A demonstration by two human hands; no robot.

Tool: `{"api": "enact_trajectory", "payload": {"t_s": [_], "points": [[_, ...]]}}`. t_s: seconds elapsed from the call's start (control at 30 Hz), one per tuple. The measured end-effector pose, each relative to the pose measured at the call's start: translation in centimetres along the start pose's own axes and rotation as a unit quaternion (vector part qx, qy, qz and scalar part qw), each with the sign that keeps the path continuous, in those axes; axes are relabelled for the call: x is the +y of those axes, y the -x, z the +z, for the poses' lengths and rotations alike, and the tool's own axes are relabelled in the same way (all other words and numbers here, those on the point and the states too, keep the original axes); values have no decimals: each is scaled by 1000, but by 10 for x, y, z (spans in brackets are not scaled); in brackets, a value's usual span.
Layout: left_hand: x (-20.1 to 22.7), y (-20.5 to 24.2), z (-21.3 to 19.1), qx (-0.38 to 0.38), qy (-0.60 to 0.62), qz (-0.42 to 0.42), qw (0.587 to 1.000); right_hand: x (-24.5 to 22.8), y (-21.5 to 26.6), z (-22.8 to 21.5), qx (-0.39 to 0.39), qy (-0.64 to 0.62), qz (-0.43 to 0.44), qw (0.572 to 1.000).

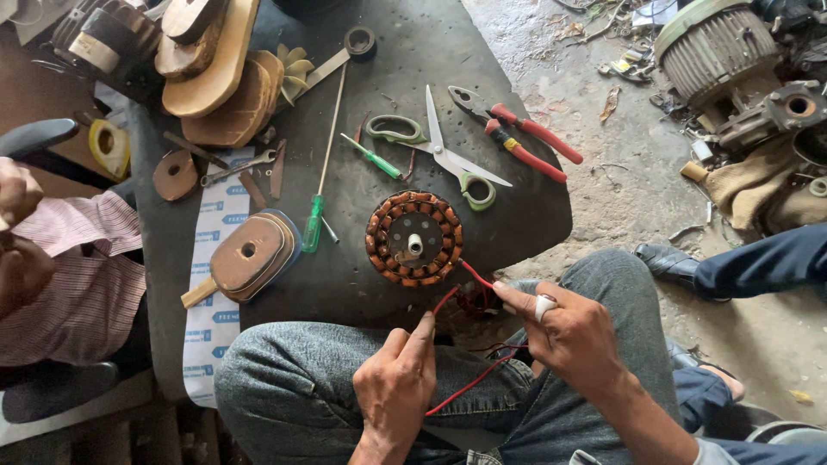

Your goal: The person repairs a motor stator by hand, using pliers and scissors to strip, cut, and arrange copper wires. They work on the stator's windings, occasionally adjusting the component and handling red wires.

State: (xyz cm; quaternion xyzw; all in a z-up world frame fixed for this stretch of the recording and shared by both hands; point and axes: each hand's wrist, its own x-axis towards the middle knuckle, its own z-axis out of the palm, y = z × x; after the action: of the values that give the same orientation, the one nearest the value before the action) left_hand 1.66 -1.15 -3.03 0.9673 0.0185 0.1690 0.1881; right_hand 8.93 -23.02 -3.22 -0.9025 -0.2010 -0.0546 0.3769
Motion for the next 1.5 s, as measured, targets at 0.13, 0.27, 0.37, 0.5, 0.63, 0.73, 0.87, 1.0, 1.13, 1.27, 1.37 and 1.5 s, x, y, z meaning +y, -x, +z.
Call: {"api": "enact_trajectory", "payload": {"t_s": [0.13, 0.27, 0.37, 0.5, 0.63, 0.73, 0.87, 1.0, 1.13, 1.27, 1.37, 1.5], "points": [[0, 1, -1, 1, 0, 5, 1000, 0, -2, 2, 26, -15, -42, 999], [0, 0, -1, 2, 3, 1, 1000, 1, -5, 3, 18, -25, -34, 999], [0, 1, -1, -10, 2, -5, 1000, 2, -4, 4, 0, -12, 1, 1000], [-1, 1, -2, -6, 7, 0, 1000, 4, -3, 7, 17, -24, -23, 999], [-1, 1, -2, -2, 4, 3, 1000, 6, -3, 8, 14, -28, -20, 999], [0, 1, -2, -14, 1, -5, 1000, 7, -3, 9, 9, -22, -16, 1000], [-1, 1, -3, -17, 2, 3, 1000, 6, -2, 8, 0, -45, -5, 999], [-1, 1, -3, -22, 6, 7, 1000, 4, -2, 7, 9, -45, -13, 999], [-1, 2, -3, -14, 10, 9, 1000, 2, -2, 6, 23, -30, -32, 999], [-1, 2, -3, -7, 15, 8, 1000, 0, -3, 7, 18, -3, -33, 999], [-1, 2, -3, -5, 23, 4, 1000, -3, -4, 5, 23, -7, -24, 999], [-2, 3, -2, -2, 26, 5, 1000, -4, -4, 5, 16, 2, -26, 1000]]}}
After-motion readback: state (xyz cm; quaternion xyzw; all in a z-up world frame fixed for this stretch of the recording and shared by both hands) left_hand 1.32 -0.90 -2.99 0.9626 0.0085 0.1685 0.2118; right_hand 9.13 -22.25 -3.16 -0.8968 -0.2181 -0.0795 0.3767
